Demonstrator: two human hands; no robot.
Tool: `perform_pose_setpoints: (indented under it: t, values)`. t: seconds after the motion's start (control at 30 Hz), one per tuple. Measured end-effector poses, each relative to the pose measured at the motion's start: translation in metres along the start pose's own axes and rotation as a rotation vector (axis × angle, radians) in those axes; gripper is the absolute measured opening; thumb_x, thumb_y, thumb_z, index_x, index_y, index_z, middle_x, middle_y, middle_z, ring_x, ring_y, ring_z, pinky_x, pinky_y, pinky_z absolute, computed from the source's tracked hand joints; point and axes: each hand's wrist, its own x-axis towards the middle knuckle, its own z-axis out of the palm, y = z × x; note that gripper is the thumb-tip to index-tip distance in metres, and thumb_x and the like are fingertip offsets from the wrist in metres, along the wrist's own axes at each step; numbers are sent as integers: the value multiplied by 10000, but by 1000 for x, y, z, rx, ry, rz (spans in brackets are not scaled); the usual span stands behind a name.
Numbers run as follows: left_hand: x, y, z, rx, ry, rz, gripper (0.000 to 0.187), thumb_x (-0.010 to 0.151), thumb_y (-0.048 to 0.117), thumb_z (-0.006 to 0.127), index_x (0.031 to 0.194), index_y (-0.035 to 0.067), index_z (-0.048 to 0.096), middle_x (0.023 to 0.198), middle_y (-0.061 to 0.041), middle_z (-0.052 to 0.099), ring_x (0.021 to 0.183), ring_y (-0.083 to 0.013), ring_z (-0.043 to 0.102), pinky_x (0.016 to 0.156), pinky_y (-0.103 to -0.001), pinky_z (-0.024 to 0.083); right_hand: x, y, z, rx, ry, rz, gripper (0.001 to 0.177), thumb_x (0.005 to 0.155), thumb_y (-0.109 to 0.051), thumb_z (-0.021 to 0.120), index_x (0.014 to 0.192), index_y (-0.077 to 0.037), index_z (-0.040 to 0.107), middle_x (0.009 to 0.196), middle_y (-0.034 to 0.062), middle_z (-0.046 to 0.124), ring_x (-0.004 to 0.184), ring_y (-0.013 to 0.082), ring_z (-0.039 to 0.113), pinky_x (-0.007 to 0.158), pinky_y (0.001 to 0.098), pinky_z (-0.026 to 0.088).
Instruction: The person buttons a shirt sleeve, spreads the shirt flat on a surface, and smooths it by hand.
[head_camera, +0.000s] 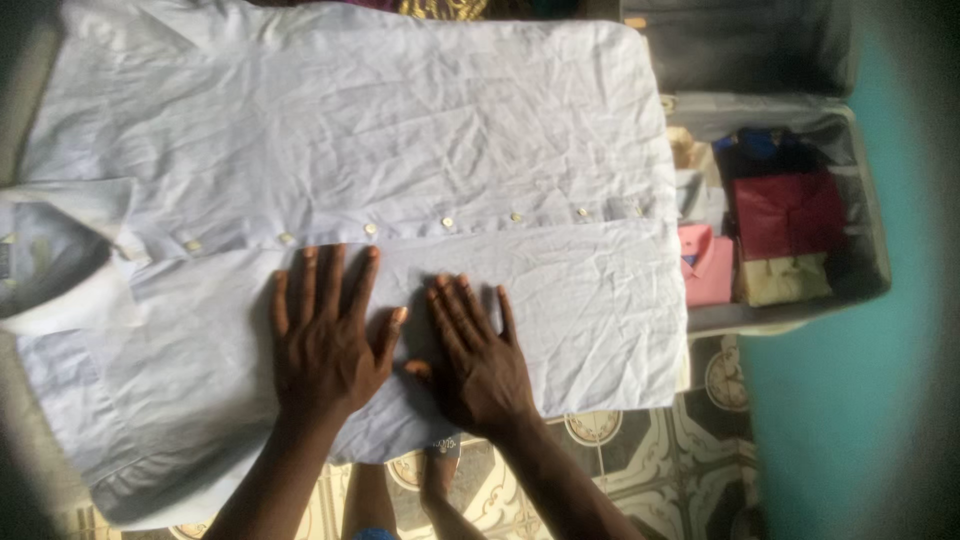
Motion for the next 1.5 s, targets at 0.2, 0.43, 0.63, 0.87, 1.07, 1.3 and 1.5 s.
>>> perform_pose_setpoints:
  t: [0.2, 0.43, 0.63, 0.87, 1.07, 1.3, 1.5]
  values:
    - [-4, 0, 4, -33, 8, 24, 722, 1000, 611, 401, 1588, 193, 423, 1634, -167, 382, 1551, -377, 266, 1266, -576, 101, -60, 104, -31, -70, -101, 178, 811, 1060, -622, 273, 1648, -90, 105, 1738, 97, 101, 1611, 227, 91, 1306, 465, -3]
    - [1, 2, 2, -18, 21, 5, 712, 997, 597, 410, 1579, 187, 426, 1636, -178, 381, 1544, -382, 266, 1254, -576, 101, -91, 156, -55, -38, -212, 786, 871, 998, -631, 284, 1631, -73, 63, 1699, 142, 111, 1565, 271, 131, 1251, 498, -26]
    - [-1, 3, -2, -29, 16, 15, 716, 1005, 588, 423, 1594, 181, 410, 1634, -179, 385, 1550, -382, 260, 1263, -573, 98, -12, 27, -31, 107, -62, 312, 897, 989, -653, 374, 1630, -81, 118, 1686, 141, 239, 1556, 303, 252, 1270, 543, 36]
    - [0, -2, 5, -12, -23, 24, 756, 977, 597, 440, 1603, 183, 354, 1636, -183, 333, 1540, -383, 213, 1239, -575, 70, -20, 47, -17, 88, -54, 24, 926, 999, -687, 357, 1624, -55, 95, 1701, 160, 148, 1578, 300, 126, 1263, 549, 15]
    - [2, -3, 5, -10, -5, 24, 747, 987, 601, 422, 1599, 181, 343, 1646, -181, 306, 1528, -385, 212, 1231, -571, 71, -74, 168, -54, -236, -298, 535, 898, 962, -705, 125, 1634, -126, -17, 1720, 120, 6, 1572, 287, 49, 1237, 561, -1]
    - [-2, 1, -1, -4, 15, 8, 719, 1000, 573, 460, 1601, 188, 374, 1645, -180, 350, 1542, -374, 249, 1256, -558, 89, 13, 58, -48, 315, -372, 1108, 866, 1061, -93, 481, 1786, -213, 22, 1420, 272, 594, 806, 369, 630, 910, 687, 538]
    - [-1, 2, -4, -13, 29, 17, 742, 951, 565, 482, 1580, 181, 394, 1623, -182, 369, 1529, -376, 273, 1244, -569, 112, 54, -16, -20, 95, -106, -47, 904, 989, -700, 344, 1625, -77, 187, 1692, 141, 245, 1583, 289, 166, 1266, 558, 43]
